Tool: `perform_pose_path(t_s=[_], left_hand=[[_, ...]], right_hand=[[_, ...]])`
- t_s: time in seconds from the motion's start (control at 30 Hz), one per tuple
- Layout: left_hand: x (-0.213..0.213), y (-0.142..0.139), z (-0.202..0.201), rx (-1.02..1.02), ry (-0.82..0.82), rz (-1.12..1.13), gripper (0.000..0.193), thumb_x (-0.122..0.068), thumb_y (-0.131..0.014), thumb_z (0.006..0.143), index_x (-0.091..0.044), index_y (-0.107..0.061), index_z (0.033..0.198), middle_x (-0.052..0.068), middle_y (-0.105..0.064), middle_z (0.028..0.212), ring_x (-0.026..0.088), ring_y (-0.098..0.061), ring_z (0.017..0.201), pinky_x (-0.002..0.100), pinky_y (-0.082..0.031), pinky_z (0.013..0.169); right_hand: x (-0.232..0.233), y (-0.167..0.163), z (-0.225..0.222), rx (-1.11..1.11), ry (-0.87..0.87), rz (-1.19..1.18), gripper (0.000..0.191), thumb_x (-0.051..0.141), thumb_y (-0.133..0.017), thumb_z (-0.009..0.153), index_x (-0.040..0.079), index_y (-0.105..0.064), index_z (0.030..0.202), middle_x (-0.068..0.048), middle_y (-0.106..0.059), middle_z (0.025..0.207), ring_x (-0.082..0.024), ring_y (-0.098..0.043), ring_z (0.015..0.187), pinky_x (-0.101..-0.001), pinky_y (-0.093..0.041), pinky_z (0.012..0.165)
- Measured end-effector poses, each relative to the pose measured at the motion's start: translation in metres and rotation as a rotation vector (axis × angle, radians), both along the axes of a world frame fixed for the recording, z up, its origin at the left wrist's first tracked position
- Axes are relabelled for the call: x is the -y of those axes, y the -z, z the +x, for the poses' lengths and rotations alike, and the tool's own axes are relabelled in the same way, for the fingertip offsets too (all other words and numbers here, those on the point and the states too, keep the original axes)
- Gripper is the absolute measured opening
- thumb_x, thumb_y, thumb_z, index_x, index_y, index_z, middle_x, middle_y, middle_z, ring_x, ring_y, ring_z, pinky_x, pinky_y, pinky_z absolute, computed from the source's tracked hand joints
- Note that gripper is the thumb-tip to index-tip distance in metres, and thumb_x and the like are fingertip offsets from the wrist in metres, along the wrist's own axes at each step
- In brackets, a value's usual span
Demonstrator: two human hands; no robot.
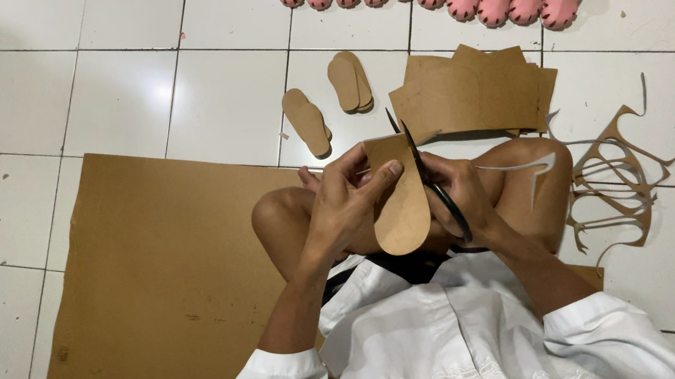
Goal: The person sits cross-legged on the workshop floor and cuts brown cardboard shoe patterns with scissors, trimming along drawn outlines and cutting curved strap shapes. They hold each sheet against their lap, rotate it while cutting, and set finished cut pieces aside near finished pink sandals.
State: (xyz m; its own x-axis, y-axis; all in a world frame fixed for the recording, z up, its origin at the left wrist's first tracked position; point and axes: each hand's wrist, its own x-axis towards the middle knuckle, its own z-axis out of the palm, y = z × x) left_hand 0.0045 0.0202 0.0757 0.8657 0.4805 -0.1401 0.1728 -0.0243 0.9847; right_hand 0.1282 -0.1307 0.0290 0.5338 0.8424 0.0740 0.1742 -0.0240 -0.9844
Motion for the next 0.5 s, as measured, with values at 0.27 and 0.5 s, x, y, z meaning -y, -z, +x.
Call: perform_pose_path(t_s=[0.27,0.5], left_hand=[[-0.007,-0.006,-0.003,-0.035,0.027,0.1,0.026,-0.023,-0.073,0.097,0.0,-0.073,0.11,-0.002,-0.07,0.08,0.002,-0.059,0.074,0.015,-0.039,0.091],[-0.016,-0.01,-0.003,-0.059,0.09,-0.074,0.027,-0.023,-0.072,0.097,0.001,-0.068,0.109,-0.003,-0.066,0.077,0.003,-0.058,0.07,0.021,-0.046,0.064]], right_hand=[[0.004,0.004,0.002,0.151,0.009,0.022,0.026,0.005,-0.062,0.089,-0.005,-0.067,0.113,-0.01,-0.072,0.085,-0.012,-0.067,0.078,-0.0277,-0.055,0.071],[0.008,0.0,0.004,0.193,0.029,-0.079,0.023,0.01,-0.068,0.087,-0.004,-0.071,0.105,-0.006,-0.064,0.067,-0.01,-0.052,0.057,-0.0281,-0.046,0.053]])
